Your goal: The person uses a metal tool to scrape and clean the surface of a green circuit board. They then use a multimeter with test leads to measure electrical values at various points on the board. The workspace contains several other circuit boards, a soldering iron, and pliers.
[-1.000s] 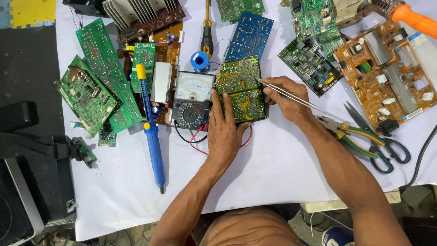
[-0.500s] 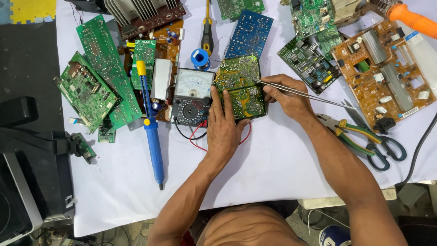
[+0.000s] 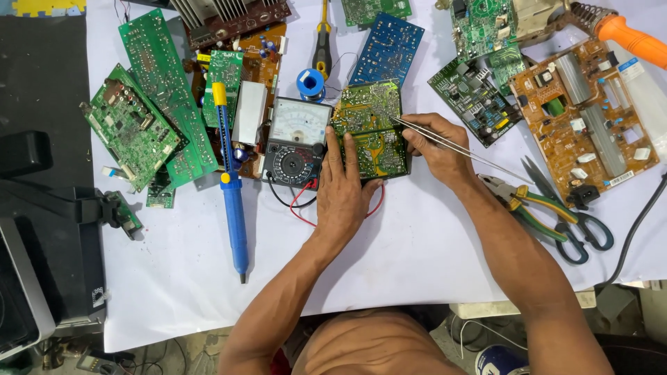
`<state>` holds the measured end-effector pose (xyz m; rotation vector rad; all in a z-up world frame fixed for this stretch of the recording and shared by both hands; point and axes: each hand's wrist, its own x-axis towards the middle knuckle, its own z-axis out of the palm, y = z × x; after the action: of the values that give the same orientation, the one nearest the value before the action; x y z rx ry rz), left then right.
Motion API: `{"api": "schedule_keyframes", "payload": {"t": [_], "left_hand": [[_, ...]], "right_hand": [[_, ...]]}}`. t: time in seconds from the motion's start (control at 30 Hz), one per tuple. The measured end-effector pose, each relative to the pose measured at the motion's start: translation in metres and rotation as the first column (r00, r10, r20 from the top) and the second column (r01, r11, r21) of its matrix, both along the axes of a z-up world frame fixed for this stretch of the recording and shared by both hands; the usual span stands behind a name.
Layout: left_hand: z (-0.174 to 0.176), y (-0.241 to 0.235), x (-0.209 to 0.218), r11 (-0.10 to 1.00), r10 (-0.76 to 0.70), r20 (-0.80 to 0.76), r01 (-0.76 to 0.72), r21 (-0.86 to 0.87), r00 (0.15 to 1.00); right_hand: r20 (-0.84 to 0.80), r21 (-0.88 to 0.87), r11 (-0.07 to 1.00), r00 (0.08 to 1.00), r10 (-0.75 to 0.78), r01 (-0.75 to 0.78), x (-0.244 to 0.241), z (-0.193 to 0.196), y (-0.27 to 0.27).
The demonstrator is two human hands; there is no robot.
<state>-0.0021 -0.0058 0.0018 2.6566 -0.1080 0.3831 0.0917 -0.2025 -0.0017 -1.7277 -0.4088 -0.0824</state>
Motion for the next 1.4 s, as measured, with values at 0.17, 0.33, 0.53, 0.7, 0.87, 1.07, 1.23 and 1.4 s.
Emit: {"api": "schedule_keyframes", "payload": {"t": [0.17, 0.33, 0.53, 0.7, 0.87, 1.07, 1.23, 1.4], "left_hand": [[0.001, 0.0, -0.001, 1.0, 0.0, 0.002, 0.0, -0.001, 1.0], [0.0, 0.001, -0.001, 1.0, -0.002, 0.001, 0.002, -0.005, 1.0], [0.0, 0.001, -0.001, 1.0, 0.001, 0.016, -0.002, 0.011, 1.0], [-0.001, 0.001, -0.001, 1.0, -0.002, 0.021, 0.002, -0.008, 1.0], [0.0, 0.001, -0.001, 1.0, -0.004, 0.021, 0.004, 0.0, 1.0], [-0.001, 0.001, -0.001, 1.0, -0.001, 0.021, 0.001, 0.003, 1.0], [-0.001, 0.001, 0.0, 1.0, 0.0, 0.015, 0.0, 0.01, 1.0], [0.001, 0.001, 0.0, 1.0, 0.001, -0.008, -0.001, -0.002, 1.0]], "right_hand": [[0.013, -0.015, 1.0, 1.0, -0.005, 0.005, -0.003, 0.007, 0.001], [0.051, -0.027, 0.999, 0.998, -0.043, 0.044, -0.003, 0.009, 0.002], [0.033, -0.028, 0.999, 0.999, -0.037, 0.038, -0.004, 0.017, 0.006], [0.102, 0.002, 1.0, 0.994, 0.028, -0.028, -0.003, 0.021, 0.006], [0.079, 0.011, 1.0, 0.997, 0.005, -0.006, -0.003, 0.016, 0.005], [0.046, 0.027, 0.999, 0.998, 0.03, -0.032, 0.0, 0.005, 0.0], [-0.021, -0.003, 0.999, 0.999, 0.041, -0.041, -0.002, 0.015, 0.001], [-0.014, 0.01, 0.999, 0.999, 0.042, -0.042, -0.003, 0.018, 0.002]]}}
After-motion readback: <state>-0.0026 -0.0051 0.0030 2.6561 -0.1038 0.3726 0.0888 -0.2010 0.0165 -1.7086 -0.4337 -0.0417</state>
